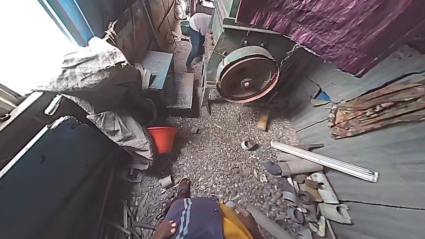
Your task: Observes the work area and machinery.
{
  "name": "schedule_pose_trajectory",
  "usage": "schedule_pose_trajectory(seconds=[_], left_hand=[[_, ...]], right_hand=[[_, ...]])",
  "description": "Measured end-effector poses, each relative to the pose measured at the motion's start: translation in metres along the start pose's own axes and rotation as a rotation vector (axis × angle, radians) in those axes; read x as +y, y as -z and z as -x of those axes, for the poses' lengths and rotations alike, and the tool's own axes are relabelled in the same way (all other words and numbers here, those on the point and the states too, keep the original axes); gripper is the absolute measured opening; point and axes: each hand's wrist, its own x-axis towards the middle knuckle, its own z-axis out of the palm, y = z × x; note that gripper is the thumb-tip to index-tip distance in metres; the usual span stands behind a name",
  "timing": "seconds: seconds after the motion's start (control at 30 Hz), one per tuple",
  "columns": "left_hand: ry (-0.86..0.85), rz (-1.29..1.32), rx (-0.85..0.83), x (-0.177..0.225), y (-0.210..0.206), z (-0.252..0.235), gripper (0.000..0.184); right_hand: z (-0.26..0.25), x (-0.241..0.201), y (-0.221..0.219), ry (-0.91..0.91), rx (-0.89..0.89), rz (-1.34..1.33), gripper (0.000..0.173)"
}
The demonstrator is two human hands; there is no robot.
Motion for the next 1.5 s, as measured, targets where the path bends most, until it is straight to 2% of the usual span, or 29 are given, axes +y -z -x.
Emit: schedule_pose_trajectory(seconds=[0.1,0.27,0.4,0.53,0.6,0.63,0.77,1.0,1.17,1.2,1.33,1.4,1.5], left_hand=[[0.072,-0.01,0.037,0.013,-0.003,-0.002,0.064],[0.129,0.022,0.047,0.027,-0.005,-0.007,0.054],[0.018,-0.005,0.056,0.017,-0.007,0.001,0.053],[0.031,0.013,0.04,0.011,-0.009,0.001,0.053],[-0.088,0.026,0.068,-0.009,-0.014,0.008,0.05],[-0.095,0.031,0.058,-0.014,-0.014,0.01,0.049],[0.086,-0.009,-0.007,0.018,-0.007,-0.001,0.055],[0.069,-0.024,0.016,0.018,-0.007,-0.002,0.051],[0.182,-0.012,-0.038,0.031,-0.002,-0.009,0.052],[0.158,-0.019,-0.032,0.03,-0.002,-0.009,0.052],[-0.192,0.045,0.147,0.01,-0.01,-0.002,0.039],[-0.326,0.072,0.147,-0.002,-0.013,-0.002,0.035],[-0.382,0.071,0.165,-0.001,-0.012,-0.005,0.037]], right_hand=[[0.008,0.019,0.007,-0.033,0.022,0.03,0.035],[0.028,0.015,0.02,-0.056,0.017,-0.026,0.04],[0.009,0.021,0.011,-0.017,0.028,0.032,0.035],[-0.007,0.005,0.006,0.016,0.022,-0.021,0.033],[-0.009,-0.007,0.006,0.03,0.014,-0.053,0.032],[-0.009,-0.011,0.006,0.034,0.009,-0.064,0.032],[-0.008,-0.015,0.003,0.039,-0.014,-0.055,0.033],[0.005,0.0,0.009,-0.023,-0.003,0.049,0.035],[0.018,0.008,0.012,-0.027,0.021,0.042,0.035],[0.019,0.009,0.012,-0.024,0.029,0.033,0.034],[0.018,0.007,0.011,0.031,0.025,-0.016,0.032],[0.013,0.007,0.01,0.036,0.026,-0.019,0.032],[0.009,0.0,0.007,0.013,0.015,-0.019,0.034]])
